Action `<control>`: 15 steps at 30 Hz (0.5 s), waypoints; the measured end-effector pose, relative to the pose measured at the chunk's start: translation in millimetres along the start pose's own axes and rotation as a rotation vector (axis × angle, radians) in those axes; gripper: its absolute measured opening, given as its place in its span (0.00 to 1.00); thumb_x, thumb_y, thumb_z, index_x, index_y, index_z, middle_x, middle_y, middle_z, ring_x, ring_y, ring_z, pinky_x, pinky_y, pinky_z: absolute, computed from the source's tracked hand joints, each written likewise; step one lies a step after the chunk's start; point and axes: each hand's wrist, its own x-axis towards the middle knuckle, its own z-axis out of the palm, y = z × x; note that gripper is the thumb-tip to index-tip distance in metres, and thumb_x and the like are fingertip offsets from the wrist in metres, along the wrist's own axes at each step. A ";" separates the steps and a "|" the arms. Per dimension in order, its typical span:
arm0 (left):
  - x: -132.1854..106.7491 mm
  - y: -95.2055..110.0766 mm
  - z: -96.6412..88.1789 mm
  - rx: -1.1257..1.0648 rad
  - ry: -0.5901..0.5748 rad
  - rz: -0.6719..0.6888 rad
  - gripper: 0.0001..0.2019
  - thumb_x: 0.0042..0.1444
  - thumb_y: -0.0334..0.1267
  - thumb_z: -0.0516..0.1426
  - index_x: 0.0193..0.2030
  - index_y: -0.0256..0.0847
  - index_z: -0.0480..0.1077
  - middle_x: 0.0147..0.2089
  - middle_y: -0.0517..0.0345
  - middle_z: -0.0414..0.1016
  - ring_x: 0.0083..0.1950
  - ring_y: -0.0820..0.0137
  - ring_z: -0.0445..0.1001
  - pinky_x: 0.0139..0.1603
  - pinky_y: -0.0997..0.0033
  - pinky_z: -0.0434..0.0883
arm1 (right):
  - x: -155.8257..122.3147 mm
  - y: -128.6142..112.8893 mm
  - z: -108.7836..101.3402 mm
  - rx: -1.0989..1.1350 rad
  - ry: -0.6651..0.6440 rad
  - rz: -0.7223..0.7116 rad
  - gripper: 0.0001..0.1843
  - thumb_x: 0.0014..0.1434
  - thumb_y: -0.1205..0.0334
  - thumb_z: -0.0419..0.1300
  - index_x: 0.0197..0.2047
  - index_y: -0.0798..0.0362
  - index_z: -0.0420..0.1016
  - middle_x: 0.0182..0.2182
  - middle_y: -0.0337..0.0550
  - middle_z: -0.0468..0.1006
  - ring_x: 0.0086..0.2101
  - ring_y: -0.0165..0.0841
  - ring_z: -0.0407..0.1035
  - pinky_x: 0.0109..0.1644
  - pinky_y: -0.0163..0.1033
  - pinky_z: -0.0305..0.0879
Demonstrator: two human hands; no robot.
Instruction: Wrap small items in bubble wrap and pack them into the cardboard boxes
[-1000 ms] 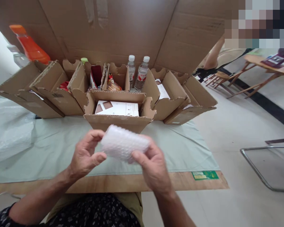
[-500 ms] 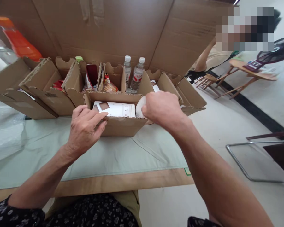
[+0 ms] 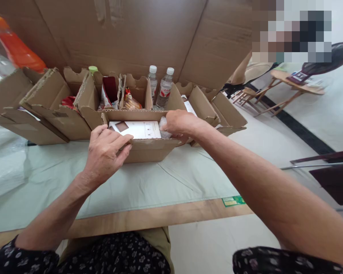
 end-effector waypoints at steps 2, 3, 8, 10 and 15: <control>1.0 -0.8 0.6 0.000 -0.010 -0.001 0.09 0.67 0.33 0.56 0.44 0.41 0.78 0.32 0.56 0.78 0.39 0.60 0.73 0.61 0.47 0.69 | -0.3 -4.4 -2.5 -0.050 0.024 -0.012 0.10 0.61 0.61 0.60 0.33 0.57 0.80 0.25 0.49 0.79 0.30 0.36 0.73 0.34 0.37 0.62; 1.4 -1.2 0.9 -0.001 -0.015 -0.002 0.09 0.67 0.33 0.56 0.44 0.41 0.78 0.33 0.56 0.78 0.39 0.60 0.73 0.61 0.47 0.69 | -0.7 -6.5 -2.6 -0.050 0.018 -0.007 0.09 0.60 0.62 0.60 0.34 0.57 0.80 0.25 0.49 0.79 0.30 0.37 0.73 0.34 0.38 0.62; 2.1 -2.9 1.1 -0.013 -0.038 -0.021 0.09 0.68 0.34 0.55 0.44 0.42 0.79 0.33 0.56 0.79 0.40 0.60 0.73 0.62 0.47 0.68 | -0.5 -15.8 11.4 0.001 -0.028 0.011 0.10 0.56 0.67 0.60 0.39 0.57 0.82 0.25 0.49 0.80 0.30 0.38 0.73 0.32 0.38 0.61; 2.3 -3.8 0.8 -0.026 -0.052 -0.027 0.09 0.68 0.34 0.55 0.44 0.43 0.79 0.34 0.55 0.79 0.41 0.60 0.73 0.63 0.47 0.68 | 3.9 -17.3 19.3 0.019 -0.025 0.011 0.11 0.57 0.68 0.59 0.41 0.58 0.82 0.26 0.49 0.80 0.31 0.38 0.74 0.32 0.37 0.60; 4.7 -3.4 1.6 -0.065 -0.076 -0.029 0.10 0.68 0.34 0.55 0.45 0.42 0.79 0.33 0.54 0.78 0.41 0.59 0.74 0.63 0.44 0.68 | 15.5 -14.9 26.0 0.106 -0.004 0.024 0.07 0.56 0.68 0.61 0.36 0.56 0.81 0.24 0.48 0.78 0.30 0.39 0.74 0.31 0.38 0.61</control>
